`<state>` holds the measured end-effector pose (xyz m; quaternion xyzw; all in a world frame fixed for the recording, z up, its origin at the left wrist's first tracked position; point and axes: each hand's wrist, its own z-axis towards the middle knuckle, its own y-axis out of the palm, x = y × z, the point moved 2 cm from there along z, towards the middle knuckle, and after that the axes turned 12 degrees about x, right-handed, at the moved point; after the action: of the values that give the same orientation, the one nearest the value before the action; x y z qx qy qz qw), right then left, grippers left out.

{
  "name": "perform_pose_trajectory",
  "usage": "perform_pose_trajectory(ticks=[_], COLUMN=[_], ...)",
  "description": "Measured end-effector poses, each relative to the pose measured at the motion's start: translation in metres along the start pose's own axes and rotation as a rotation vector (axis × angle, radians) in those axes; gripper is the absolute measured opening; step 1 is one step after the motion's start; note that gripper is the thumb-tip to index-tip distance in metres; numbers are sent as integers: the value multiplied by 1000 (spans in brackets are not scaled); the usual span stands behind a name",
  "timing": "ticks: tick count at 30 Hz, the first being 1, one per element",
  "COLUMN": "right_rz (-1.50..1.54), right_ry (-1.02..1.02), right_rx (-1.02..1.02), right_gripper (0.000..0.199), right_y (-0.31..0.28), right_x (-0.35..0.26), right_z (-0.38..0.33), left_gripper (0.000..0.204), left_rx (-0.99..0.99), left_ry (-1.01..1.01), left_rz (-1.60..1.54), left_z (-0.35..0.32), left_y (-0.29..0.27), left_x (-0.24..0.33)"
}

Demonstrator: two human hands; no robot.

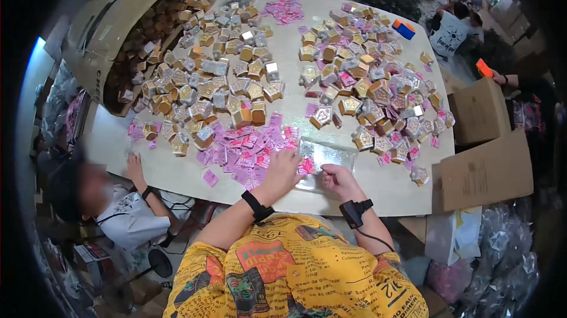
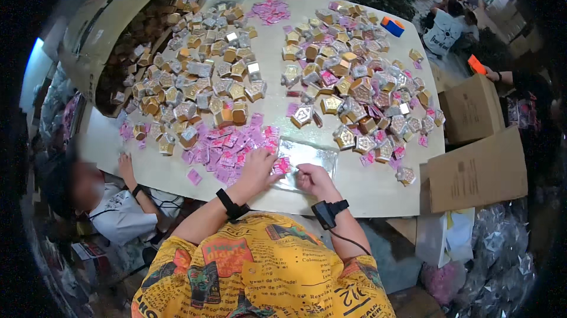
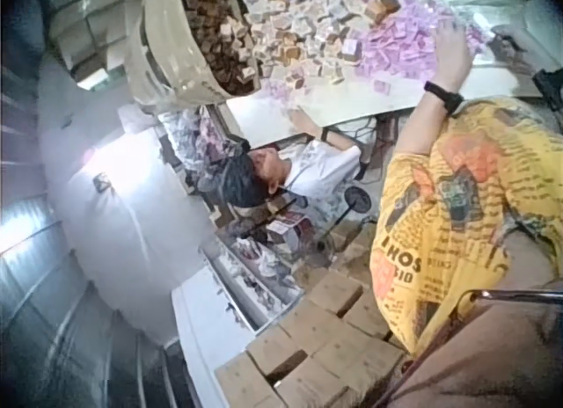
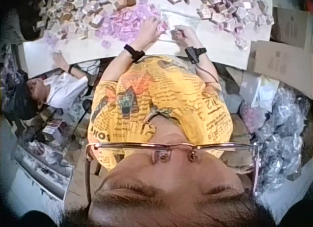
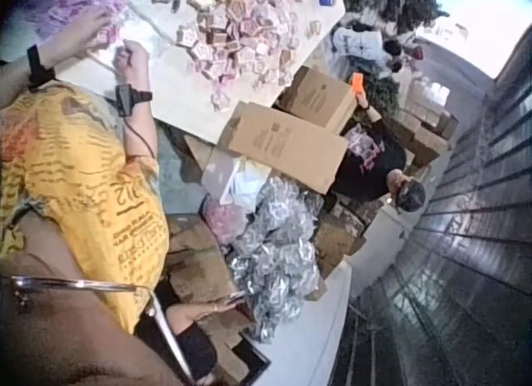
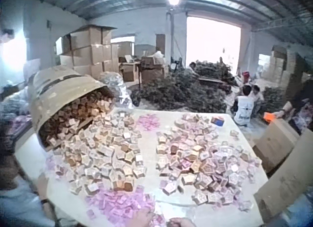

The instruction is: The person sits at a table and repeatedly picks up small, gold-wrapped items and pink paper slips. They place the items and slips into clear plastic bags and seal them. The person works continuously, creating a growing pile of packaged units on the table.

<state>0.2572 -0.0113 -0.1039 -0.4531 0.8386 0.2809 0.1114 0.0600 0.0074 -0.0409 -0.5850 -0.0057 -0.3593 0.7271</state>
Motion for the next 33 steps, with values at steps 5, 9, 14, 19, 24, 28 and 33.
perform_pose_trajectory(ticks=[5, 9, 14, 19, 24, 28, 33], right_rz=[55, 95, 72, -90, -101, -223, -113], right_ry=[185, 200, 204, 85, -45, -56, 146], right_rx=[-195, -243, -274, -241, -175, -123, -310], right_gripper=[8, 9, 10, 11, 12, 11, 10], right_y=[22, 37, 42, 43, 42, 55, 66], right_x=[-5, -3, 4, 3, -1, 2, 12], right_z=[-7, -15, -12, -15, -15, -27, -28], left_gripper=[44, 35, 18, 13, 14, 15, 13], left_rx=[97, 169, 195, 252, 240, 203, 266], left_ry=[-34, 4, -54, -35, -15, -24, -255], left_rz=[-25, -160, -227, -239, -174, -161, -374], left_z=[-3, -2, -4, -5, -4, -2, 8], left_y=[-11, -18, -13, -20, -28, -28, -41], left_x=[1, 3, -4, -7, -7, -10, -1])
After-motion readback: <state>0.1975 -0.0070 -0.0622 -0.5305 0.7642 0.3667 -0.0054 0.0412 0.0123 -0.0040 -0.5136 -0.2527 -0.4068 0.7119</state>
